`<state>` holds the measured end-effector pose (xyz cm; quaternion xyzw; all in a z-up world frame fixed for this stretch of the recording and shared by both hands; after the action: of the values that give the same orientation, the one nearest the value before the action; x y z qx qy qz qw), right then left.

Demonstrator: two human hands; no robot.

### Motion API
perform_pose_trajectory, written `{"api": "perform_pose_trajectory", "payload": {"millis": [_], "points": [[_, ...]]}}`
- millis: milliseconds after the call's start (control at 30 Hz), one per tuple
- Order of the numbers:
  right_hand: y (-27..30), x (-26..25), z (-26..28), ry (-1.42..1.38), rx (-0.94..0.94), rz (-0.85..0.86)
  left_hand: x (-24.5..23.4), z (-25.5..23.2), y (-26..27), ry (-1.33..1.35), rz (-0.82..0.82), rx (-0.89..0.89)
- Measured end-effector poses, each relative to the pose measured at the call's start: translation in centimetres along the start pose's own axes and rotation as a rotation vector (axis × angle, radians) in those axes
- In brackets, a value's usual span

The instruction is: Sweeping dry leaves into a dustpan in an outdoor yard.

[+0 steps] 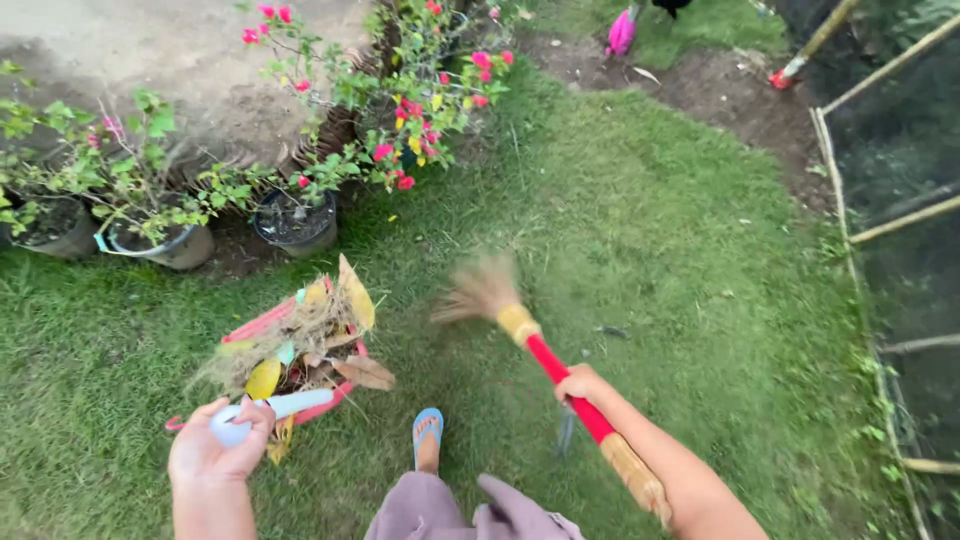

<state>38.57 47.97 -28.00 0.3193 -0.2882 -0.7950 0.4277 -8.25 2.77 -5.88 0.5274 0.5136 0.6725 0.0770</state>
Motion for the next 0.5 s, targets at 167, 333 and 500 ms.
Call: {"api": "perform_pose_trajectory", "payload": {"millis": [167,333,500], "points": [[6.0,-1.4,7.7,0.134,-0.202,-0.486,1.1,-3.8,-5.7,0.01,0.08,0.004],[1.3,1.3,8.6,-0.721,-0.119,-0.064,3.2,-6.6,-8.1,0.085,0.029,0.067],[-4.7,8.1,14.5,-0.872,-0.085,0.199,5.4,-8.8,-10.4,0.147,0.002,0.035]]}}
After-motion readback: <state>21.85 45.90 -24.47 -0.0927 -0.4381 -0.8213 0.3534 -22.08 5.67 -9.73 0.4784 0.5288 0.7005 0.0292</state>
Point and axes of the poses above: each hand's wrist, its own y-axis away from the middle knuckle, its own x-axis out of the palm, z = x × y, the point moved 6 cm from there along -y, towards the middle knuckle, and after that the axes turned 1 degree about z, right-handed, at the moved point
